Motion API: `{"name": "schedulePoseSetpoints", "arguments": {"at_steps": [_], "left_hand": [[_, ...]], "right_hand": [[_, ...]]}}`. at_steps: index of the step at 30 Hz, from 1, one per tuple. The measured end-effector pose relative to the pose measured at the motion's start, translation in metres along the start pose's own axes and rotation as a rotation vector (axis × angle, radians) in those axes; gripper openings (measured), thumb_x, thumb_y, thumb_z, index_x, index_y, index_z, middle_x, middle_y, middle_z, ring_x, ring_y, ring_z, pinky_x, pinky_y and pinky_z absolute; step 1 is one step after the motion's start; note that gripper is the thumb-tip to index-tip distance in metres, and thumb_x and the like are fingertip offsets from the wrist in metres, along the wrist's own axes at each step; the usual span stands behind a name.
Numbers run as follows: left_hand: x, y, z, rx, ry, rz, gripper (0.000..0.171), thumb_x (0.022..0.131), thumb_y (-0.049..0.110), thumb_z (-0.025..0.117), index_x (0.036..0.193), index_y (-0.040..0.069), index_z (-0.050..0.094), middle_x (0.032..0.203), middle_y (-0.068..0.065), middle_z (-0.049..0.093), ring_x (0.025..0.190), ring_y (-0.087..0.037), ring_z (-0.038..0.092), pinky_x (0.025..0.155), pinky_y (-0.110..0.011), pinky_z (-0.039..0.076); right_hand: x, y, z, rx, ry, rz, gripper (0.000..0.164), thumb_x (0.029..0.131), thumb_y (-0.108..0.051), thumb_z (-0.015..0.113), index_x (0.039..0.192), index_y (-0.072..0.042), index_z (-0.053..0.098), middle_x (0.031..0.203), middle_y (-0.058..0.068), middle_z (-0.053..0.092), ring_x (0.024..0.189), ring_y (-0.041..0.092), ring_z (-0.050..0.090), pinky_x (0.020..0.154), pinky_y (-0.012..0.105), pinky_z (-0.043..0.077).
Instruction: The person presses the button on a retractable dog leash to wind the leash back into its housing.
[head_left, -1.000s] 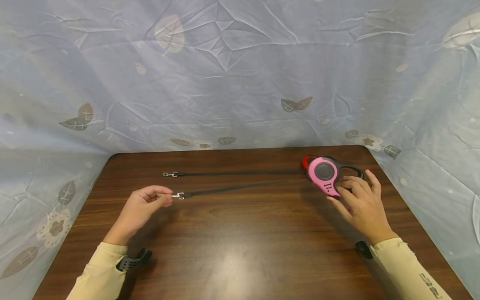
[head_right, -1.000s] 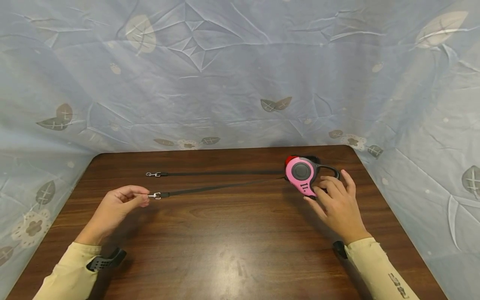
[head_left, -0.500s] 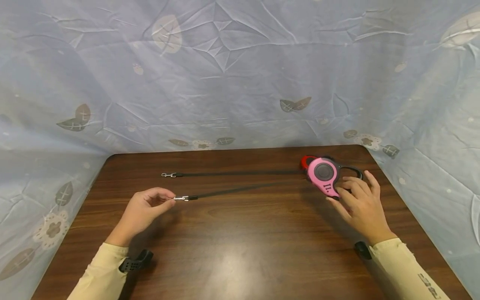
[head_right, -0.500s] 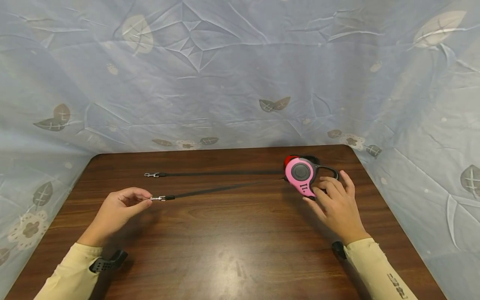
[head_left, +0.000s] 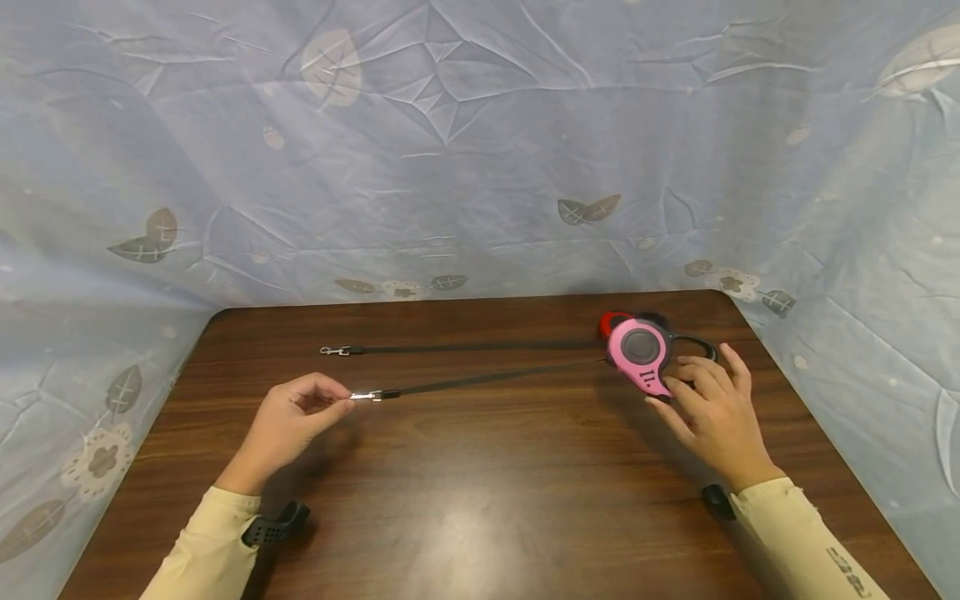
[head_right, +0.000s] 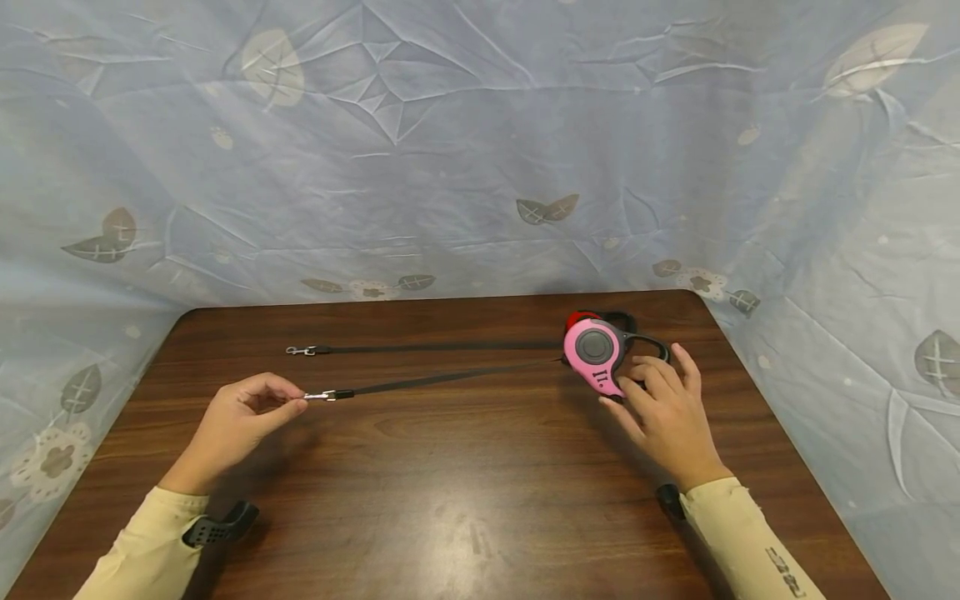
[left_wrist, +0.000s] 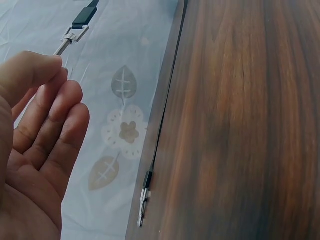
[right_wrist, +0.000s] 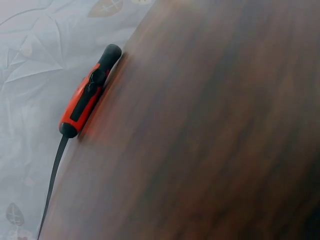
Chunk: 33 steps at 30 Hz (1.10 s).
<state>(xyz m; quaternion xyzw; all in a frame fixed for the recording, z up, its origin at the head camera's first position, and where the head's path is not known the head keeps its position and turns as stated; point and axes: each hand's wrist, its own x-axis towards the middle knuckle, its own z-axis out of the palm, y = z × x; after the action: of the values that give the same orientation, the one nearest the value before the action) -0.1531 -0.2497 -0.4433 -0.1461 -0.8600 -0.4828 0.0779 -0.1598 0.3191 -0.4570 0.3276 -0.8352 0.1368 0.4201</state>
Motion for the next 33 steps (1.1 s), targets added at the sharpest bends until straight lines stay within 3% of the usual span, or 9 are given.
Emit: {"name": "schedulePoseSetpoints", "arguments": {"at_steps": [13, 22, 33], "left_hand": [[0.003, 0.008, 0.009, 0.008, -0.018, 0.027, 0.009, 0.092, 0.012, 0.08, 0.095, 0.018, 0.075, 0.093, 0.005, 0.075, 0.089, -0.004, 0.069, 0.078, -0.019, 0.056], [0.003, 0.01, 0.013, 0.066, -0.012, 0.06, 0.011, 0.092, 0.014, 0.081, 0.093, 0.023, 0.075, 0.092, 0.011, 0.075, 0.09, -0.004, 0.07, 0.082, -0.031, 0.06], [0.006, 0.012, 0.02, 0.032, -0.019, 0.096, 0.013, 0.092, 0.01, 0.08, 0.093, 0.021, 0.075, 0.092, 0.01, 0.075, 0.088, -0.005, 0.07, 0.085, -0.022, 0.057]], "right_hand": [[0.008, -0.007, 0.006, 0.017, 0.007, -0.017, 0.051, 0.103, -0.05, 0.06, 0.09, -0.002, 0.073, 0.095, 0.015, 0.068, 0.104, 0.041, 0.061, 0.117, 0.068, 0.024], [0.01, -0.011, 0.008, 0.012, -0.003, -0.017, 0.049, 0.102, -0.049, 0.061, 0.09, -0.002, 0.072, 0.096, 0.014, 0.067, 0.104, 0.04, 0.061, 0.117, 0.067, 0.024], [0.014, -0.013, 0.01, 0.018, -0.005, -0.021, 0.051, 0.104, -0.05, 0.059, 0.09, -0.003, 0.072, 0.096, 0.013, 0.068, 0.102, 0.039, 0.062, 0.117, 0.068, 0.024]]}}
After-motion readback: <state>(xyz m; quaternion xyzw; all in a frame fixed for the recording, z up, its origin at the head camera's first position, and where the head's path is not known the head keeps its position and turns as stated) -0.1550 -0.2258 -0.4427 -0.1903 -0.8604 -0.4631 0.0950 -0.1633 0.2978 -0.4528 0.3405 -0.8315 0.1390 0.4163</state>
